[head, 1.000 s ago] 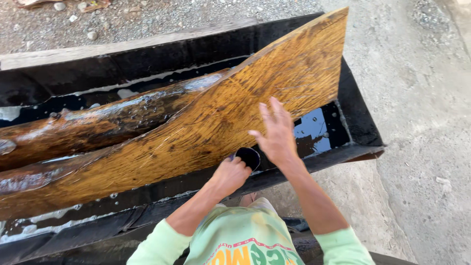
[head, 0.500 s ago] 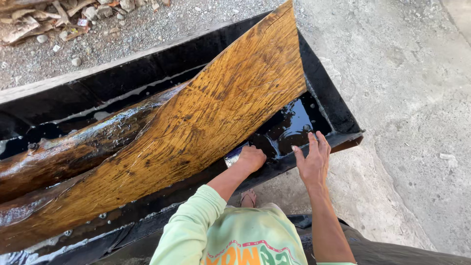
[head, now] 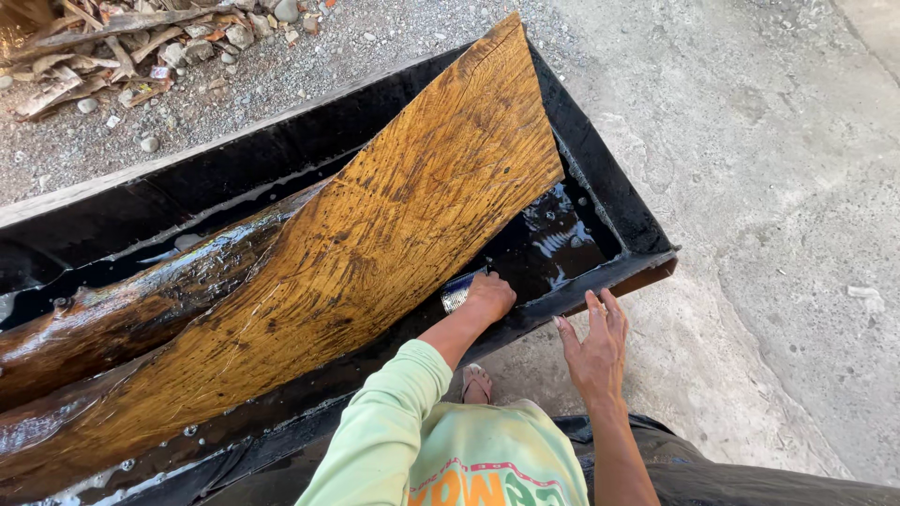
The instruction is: The person pours a dark liquid from a metal can onto a large wooden slab and spreads it with their hand. They repeatedly dip the can into a trough to collect more liquid and continue coating the wood surface.
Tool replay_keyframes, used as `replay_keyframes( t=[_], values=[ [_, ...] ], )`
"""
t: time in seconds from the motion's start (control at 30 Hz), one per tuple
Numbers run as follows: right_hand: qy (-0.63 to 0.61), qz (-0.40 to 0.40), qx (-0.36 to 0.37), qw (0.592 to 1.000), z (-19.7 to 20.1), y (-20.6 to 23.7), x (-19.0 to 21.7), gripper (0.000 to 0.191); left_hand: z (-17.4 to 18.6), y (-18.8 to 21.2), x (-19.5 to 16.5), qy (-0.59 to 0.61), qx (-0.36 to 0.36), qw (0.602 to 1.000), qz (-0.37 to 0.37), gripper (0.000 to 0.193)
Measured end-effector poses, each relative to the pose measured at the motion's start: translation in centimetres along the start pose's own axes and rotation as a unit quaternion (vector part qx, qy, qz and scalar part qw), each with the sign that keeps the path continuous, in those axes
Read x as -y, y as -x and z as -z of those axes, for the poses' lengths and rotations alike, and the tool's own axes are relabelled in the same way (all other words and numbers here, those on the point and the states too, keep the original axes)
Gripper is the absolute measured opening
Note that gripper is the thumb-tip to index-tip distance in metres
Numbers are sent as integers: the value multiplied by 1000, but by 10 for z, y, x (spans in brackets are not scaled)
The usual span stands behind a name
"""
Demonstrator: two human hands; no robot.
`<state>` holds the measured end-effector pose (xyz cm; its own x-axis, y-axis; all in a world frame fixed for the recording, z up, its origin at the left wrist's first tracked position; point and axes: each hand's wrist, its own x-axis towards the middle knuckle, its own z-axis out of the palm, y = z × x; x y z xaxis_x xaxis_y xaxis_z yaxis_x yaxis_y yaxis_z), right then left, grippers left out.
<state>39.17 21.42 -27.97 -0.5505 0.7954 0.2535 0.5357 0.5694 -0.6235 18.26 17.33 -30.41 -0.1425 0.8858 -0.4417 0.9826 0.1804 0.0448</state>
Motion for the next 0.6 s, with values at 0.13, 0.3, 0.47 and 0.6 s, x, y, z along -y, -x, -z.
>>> replay_keyframes(
  t=[0.13,0.3,0.47,0.6],
  values=[
    [11,-5,6,1000,4,7,-6,66,4,0,-5,-4,-18,1000,5,26],
    [16,-17,12,1000,6,13,-11,67,-2,8,-3,-15,-89,996,-4,22],
    [4,-53,34,998,14,17,-15,68,-10,30,6,58,-240,968,-50,15],
    [-8,-52,29,998,21,14,-13,68,-3,59,11,193,-290,936,-56,10]
  ],
)
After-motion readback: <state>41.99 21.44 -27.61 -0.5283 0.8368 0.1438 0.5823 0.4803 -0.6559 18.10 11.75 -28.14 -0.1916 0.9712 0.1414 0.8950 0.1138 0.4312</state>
